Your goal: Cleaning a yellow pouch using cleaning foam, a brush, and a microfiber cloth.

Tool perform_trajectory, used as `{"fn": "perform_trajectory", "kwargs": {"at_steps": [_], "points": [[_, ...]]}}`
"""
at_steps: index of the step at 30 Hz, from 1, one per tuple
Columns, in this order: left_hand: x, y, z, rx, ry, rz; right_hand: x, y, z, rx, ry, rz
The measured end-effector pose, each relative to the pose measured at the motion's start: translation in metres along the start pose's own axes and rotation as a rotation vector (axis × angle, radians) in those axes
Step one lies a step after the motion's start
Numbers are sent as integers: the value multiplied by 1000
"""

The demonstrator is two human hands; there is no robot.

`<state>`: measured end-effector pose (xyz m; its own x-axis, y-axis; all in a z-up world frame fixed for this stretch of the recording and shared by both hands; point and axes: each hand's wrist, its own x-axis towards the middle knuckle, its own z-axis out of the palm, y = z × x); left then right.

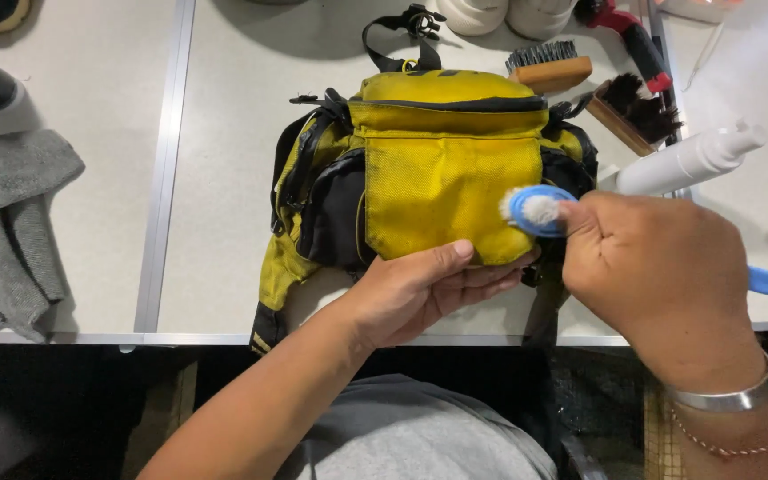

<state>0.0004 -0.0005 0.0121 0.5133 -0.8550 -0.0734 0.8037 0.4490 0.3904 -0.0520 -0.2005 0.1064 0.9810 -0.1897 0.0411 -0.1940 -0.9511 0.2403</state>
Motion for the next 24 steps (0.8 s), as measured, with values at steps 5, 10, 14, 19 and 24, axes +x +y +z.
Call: {"fn": "perform_trajectory", "kwargs": {"at_steps": [5,10,14,19,24], "points": [[-1,3,-2,-14,35,-78,-4,-15,-19,-99,-148,-41],[1,-4,-20,-4,-72,-100,-11,-22,-13,-147,-41,-126],[-6,-1,-7,-18,-90,-79,-5,-20,-19,-147,-138,-51],[1,-15,-30,61,-26,-144,-15,-24,-10,-19,-246,-59],[1,-17,-38,24,-112,-91,-21,-32,-15,-42,-137,-104]]}}
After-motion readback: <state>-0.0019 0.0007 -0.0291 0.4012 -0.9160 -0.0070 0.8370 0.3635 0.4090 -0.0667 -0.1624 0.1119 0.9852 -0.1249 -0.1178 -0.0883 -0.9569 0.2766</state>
